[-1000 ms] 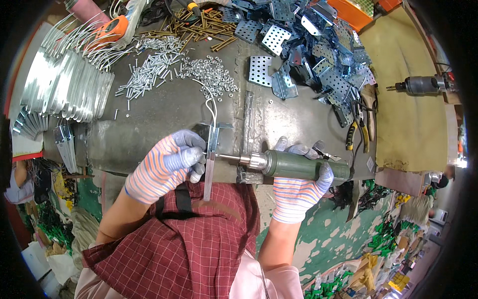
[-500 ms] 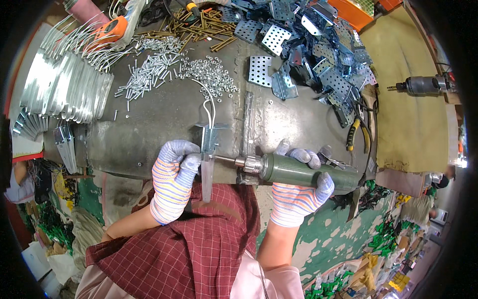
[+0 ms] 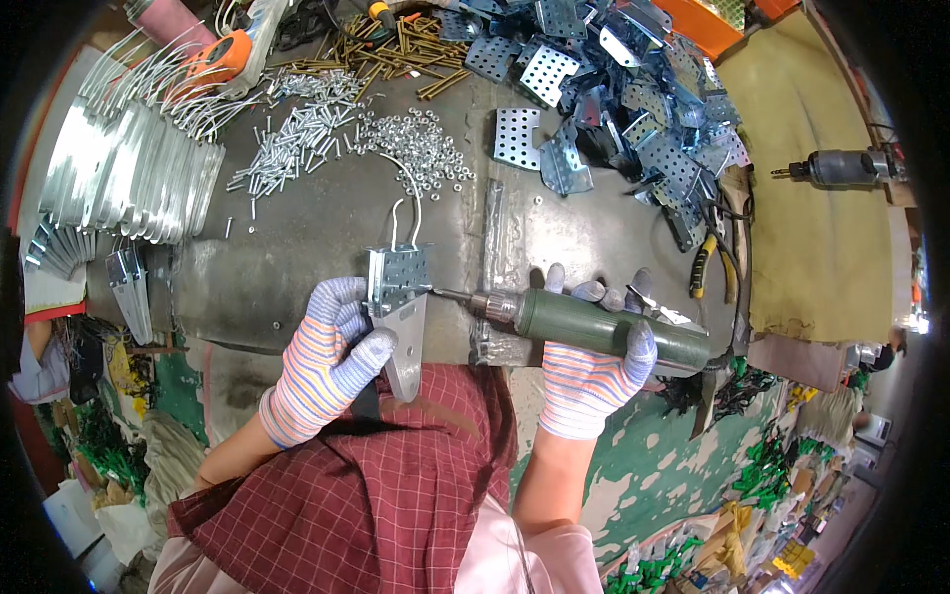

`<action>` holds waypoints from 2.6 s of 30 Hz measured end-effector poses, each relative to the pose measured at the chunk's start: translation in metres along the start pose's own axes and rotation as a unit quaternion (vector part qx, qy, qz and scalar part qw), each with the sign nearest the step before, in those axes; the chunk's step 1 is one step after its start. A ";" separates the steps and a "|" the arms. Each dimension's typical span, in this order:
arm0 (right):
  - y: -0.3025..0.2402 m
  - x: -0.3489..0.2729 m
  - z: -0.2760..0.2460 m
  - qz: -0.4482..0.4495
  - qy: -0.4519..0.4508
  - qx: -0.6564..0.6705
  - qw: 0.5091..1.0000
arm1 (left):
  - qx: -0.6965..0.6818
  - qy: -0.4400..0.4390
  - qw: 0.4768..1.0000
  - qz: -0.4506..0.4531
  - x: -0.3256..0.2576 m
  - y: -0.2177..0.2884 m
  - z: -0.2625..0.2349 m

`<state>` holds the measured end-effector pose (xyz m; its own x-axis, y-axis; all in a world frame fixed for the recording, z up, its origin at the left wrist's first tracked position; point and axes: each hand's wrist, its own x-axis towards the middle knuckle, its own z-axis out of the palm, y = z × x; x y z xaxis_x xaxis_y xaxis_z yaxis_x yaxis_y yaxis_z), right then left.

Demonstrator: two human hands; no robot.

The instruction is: Assembling small metal hardware brackets using screws and an electric screwdriver.

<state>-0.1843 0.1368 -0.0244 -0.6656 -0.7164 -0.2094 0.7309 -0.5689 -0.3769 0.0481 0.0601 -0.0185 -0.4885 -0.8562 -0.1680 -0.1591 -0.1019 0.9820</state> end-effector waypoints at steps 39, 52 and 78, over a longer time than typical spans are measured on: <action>-0.038 -0.012 -0.007 0.051 -0.007 0.065 0.997 | 0.517 0.085 0.797 0.299 0.096 0.017 -0.003; -0.037 -0.011 -0.003 0.043 -0.008 0.030 0.999 | 0.518 0.013 0.817 0.253 0.104 0.025 -0.010; -0.029 -0.010 0.001 0.049 -0.014 0.070 0.996 | -0.411 -0.247 0.852 -0.208 0.052 0.016 0.000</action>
<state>-0.1982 0.1601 -0.0101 -0.5872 -0.7811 -0.2123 0.8071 -0.5450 -0.2270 0.0199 0.0136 -0.0113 -0.8706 -0.3618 -0.3333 0.1486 -0.8394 0.5228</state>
